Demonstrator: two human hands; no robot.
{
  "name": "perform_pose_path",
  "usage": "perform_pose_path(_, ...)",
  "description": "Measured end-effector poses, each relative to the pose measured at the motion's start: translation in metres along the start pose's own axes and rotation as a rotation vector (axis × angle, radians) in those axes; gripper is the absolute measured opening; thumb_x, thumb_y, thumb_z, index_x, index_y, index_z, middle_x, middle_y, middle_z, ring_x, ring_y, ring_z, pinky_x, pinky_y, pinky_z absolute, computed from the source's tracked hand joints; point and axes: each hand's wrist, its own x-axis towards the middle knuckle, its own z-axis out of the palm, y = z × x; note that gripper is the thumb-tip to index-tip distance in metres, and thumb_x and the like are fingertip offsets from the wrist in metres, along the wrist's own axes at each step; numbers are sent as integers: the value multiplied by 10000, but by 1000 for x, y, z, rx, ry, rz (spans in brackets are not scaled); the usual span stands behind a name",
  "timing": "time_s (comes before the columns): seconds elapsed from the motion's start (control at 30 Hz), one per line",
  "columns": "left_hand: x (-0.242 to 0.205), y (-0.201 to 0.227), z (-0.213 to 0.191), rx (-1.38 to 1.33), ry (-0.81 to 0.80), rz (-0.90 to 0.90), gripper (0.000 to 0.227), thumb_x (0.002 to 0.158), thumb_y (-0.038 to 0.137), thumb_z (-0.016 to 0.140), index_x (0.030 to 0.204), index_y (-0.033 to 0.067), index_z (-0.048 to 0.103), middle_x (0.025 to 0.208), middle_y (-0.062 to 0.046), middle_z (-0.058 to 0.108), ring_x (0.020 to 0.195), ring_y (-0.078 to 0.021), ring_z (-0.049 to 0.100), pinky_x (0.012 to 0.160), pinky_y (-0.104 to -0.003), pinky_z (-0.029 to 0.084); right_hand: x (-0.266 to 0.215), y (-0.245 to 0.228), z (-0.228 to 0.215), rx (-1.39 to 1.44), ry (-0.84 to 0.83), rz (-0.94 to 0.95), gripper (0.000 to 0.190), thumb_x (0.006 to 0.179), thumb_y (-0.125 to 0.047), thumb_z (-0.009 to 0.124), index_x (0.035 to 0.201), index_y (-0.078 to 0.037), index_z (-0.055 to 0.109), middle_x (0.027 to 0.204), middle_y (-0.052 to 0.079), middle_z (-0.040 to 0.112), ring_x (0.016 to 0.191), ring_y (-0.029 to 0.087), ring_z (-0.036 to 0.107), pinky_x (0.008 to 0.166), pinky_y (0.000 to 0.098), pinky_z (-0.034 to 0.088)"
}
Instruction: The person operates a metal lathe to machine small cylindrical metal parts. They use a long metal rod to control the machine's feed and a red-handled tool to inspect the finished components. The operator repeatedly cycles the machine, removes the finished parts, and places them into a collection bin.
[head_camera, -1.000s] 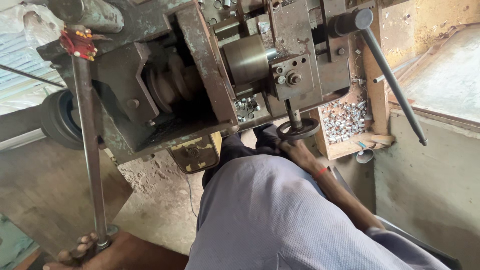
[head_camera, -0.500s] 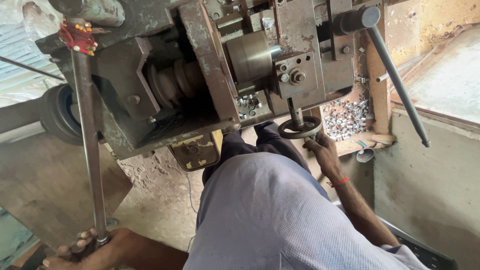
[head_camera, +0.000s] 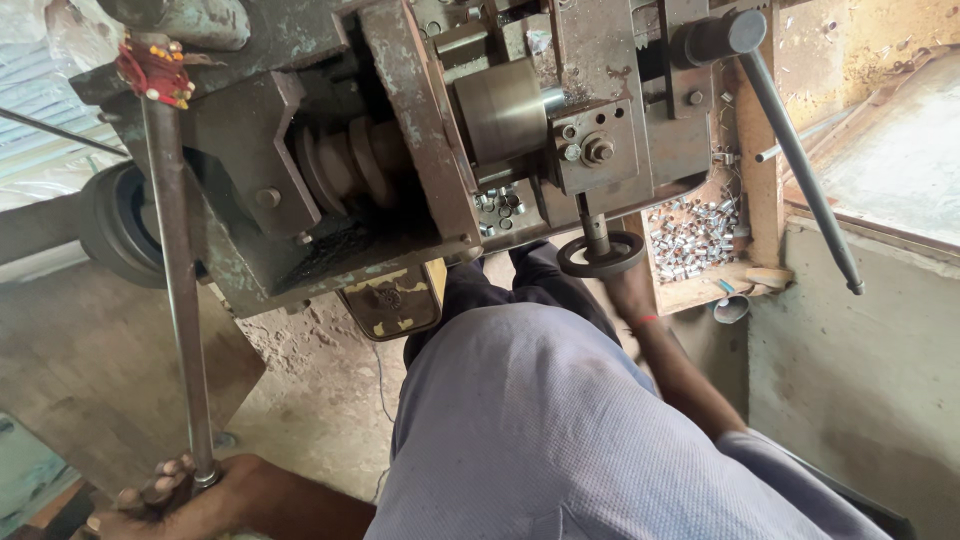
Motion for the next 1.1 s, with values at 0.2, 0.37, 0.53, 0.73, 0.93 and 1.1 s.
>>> perform_pose_path(0.2,-11,13,13,-11,81,-52,364,1039,328,650,841,25,615,717,-16,520,557,-96,524,515,-203,492,-40,-22,1,382,-242,356,317,957,-302,642,1112,-44,740,931,91,763,879,193,686,865,364,530)
perform_pose_path(0.37,-5,-2,2,11,-20,87,394,1027,376,593,923,2,664,859,-42,630,591,-93,539,515,-195,495,-57,-37,-13,508,78,354,565,1030,-524,542,994,-4,762,791,71,701,715,163,570,703,333,494)
perform_pose_path(0.53,-6,0,0,19,-50,77,378,1053,366,602,1007,-2,673,887,-86,634,592,-114,575,513,-231,528,-41,-45,-11,778,394,382,719,1068,-653,431,925,4,684,731,44,604,621,97,511,529,246,394)
perform_pose_path(0.73,-18,9,11,252,-230,480,481,1089,490,517,1151,35,656,939,-32,637,603,-50,573,516,-181,536,-36,-61,-22,639,460,419,858,1009,-745,271,815,-20,687,622,19,582,530,77,497,440,229,351)
perform_pose_path(0.93,-20,25,22,17,-92,45,407,1052,364,640,861,5,633,697,-71,557,557,-153,574,516,-263,523,-28,-40,-23,555,479,440,880,995,-795,256,643,-54,576,567,21,536,470,90,448,412,268,331)
perform_pose_path(1.1,-29,38,34,10,-8,-20,372,983,345,723,836,17,627,654,-44,542,525,-147,549,488,-260,494,-22,-18,-21,518,489,430,888,978,-841,254,568,-78,447,532,21,493,449,95,458,406,284,370)
